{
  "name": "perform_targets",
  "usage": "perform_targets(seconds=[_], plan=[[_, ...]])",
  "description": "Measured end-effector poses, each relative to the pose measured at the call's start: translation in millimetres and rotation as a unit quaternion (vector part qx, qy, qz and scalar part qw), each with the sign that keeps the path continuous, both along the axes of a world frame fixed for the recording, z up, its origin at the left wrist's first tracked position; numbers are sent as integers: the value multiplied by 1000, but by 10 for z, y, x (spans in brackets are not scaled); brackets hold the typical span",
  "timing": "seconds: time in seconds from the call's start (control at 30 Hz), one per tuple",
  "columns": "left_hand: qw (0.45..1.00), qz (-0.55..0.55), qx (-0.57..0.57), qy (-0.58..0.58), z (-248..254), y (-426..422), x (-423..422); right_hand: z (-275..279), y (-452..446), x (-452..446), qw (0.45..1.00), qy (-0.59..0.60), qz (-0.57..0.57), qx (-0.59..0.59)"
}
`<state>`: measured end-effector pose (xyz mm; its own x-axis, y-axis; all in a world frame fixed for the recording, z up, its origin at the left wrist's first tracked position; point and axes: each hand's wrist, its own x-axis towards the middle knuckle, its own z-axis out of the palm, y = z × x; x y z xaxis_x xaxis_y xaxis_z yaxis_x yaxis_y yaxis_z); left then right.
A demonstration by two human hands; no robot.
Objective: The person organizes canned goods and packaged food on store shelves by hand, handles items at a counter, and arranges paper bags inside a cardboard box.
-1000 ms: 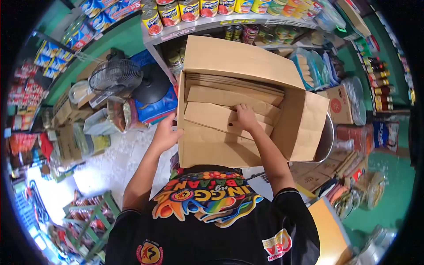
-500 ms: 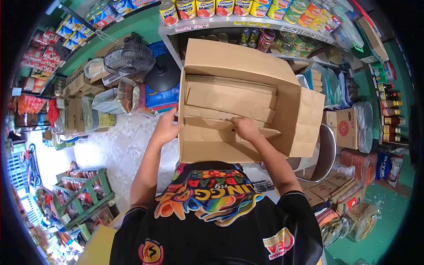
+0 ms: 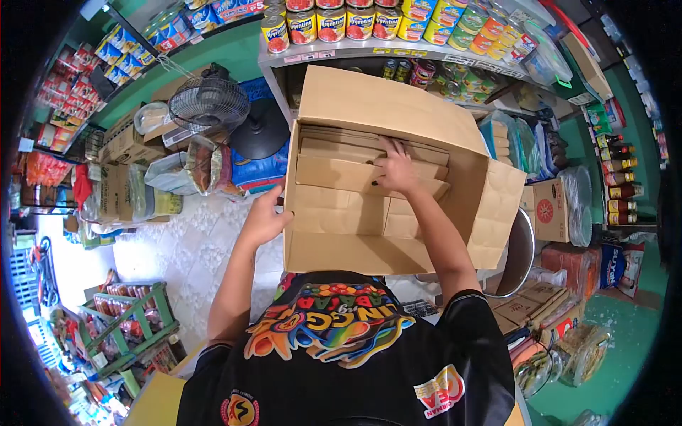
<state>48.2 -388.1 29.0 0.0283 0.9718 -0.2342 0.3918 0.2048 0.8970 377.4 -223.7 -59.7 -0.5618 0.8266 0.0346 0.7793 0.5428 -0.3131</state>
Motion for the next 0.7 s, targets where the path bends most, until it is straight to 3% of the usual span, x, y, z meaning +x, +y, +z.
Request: perform_targets(seconds=[0.17,0.33,0.43,0.63,0.7], plan=[[1000,0,10,-6,27,-46,-40,-91,36,-54,995,-55,-6,-83],[999,-2,54,-2,-27,-29,-127,-305,-83,-167,994,-59,-40,-79],[1000,-1,19,6,41,-21,-162,-284,-154,-219,995,-19,-15,-102],[1000,6,7,7,99,17,-206,-312,-361,-251,994,-50,48,-79],[1000,1,23,15,59,34,-256,-422,-446,-237,985,-13,85,-148]])
